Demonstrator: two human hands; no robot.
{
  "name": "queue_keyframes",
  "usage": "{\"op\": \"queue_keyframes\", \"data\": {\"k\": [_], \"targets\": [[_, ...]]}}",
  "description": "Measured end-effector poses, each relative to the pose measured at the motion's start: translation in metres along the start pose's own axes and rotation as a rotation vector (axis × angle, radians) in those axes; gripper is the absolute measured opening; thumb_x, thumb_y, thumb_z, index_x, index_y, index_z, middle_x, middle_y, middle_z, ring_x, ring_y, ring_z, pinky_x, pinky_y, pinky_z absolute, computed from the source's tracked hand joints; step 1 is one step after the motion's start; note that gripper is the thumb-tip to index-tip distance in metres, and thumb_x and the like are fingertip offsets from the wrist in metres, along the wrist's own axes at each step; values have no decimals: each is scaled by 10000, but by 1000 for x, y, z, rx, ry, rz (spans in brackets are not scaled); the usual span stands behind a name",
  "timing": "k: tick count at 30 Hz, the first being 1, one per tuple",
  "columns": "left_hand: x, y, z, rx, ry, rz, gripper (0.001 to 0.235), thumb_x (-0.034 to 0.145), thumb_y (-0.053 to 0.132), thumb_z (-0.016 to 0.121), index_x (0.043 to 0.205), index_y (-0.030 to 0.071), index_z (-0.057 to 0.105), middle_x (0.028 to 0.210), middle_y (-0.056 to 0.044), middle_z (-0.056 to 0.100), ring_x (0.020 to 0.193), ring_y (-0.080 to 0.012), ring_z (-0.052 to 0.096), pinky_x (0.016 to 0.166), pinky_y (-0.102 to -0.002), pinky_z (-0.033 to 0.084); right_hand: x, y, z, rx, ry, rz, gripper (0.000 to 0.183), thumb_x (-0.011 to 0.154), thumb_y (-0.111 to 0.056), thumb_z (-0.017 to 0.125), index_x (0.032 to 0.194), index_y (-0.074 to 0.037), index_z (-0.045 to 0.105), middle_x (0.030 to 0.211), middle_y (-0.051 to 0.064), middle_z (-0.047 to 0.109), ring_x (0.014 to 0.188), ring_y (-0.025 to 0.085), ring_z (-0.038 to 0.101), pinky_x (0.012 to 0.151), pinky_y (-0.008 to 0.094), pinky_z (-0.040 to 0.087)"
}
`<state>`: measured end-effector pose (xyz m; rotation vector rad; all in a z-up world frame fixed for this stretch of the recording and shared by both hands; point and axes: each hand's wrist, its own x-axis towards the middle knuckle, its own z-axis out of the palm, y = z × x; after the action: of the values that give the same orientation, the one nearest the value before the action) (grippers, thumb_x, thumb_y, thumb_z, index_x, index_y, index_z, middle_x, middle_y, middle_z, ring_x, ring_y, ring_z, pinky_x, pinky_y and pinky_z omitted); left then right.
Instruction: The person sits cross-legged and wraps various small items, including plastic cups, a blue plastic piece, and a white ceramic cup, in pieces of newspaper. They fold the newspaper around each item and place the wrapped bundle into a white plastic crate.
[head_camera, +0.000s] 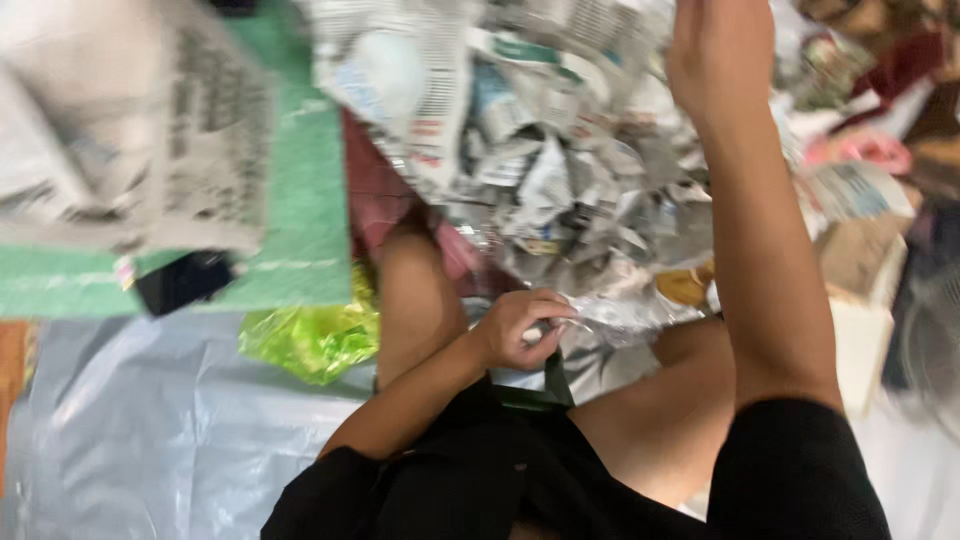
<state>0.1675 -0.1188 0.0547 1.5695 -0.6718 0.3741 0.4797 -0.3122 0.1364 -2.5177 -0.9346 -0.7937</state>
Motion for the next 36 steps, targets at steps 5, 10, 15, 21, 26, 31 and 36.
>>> {"op": "queue_keyframes", "data": {"k": [5,10,15,21,26,31,36], "targets": [[-6,55,-96,186,124,111,310,871,-69,717,1156,24,640,990,-133,707,802,-240,712,679,-316,564,-15,-204,-103,857,-156,-69,242,1140,-113,434,1246,24,604,1248,179,649,1115,306,616,1006,392,473],[-40,109,-221,562,281,-72,174,831,-24,737,993,31,708,902,-94,727,754,-197,692,698,-312,555,-71,-298,-73,1136,-241,-147,277,1114,-189,429,1238,-12,602,1274,191,609,1138,287,651,1029,404,532],[-34,102,-365,849,685,-184,63,1097,-6,617,1085,-10,679,874,-82,752,773,-120,749,680,-259,566,-133,-360,-29,1491,-246,-31,285,1117,-197,453,1338,-21,489,1372,198,478,1104,241,657,909,349,577],[-22,8,-447,1196,30,-473,324,782,58,787,1101,116,777,1023,-178,739,944,-396,701,808,-468,557,-156,-400,-27,1583,-373,-26,274,1102,-132,483,1354,-26,469,1409,210,460,1131,240,630,958,352,545],[-18,-45,-453,1155,-209,-643,390,720,101,784,1109,89,755,1061,-232,706,974,-445,672,820,-518,531,-153,-409,-21,1533,-494,4,283,1068,-77,507,1345,-24,488,1419,209,475,1111,220,641,944,335,541],[-31,-71,-456,1229,-253,-597,232,805,131,734,1027,64,754,1014,-242,708,921,-447,684,777,-525,533,-152,-419,-10,1585,-602,20,277,1069,-60,547,1339,-32,493,1419,191,468,1059,181,624,938,324,532],[-47,-73,-466,1300,-117,-482,149,890,160,685,945,40,754,966,-251,710,868,-450,695,734,-532,534,-153,-417,-11,1521,-621,-20,279,1052,-59,563,1325,-42,507,1419,189,463,1106,204,622,960,326,526]]}}
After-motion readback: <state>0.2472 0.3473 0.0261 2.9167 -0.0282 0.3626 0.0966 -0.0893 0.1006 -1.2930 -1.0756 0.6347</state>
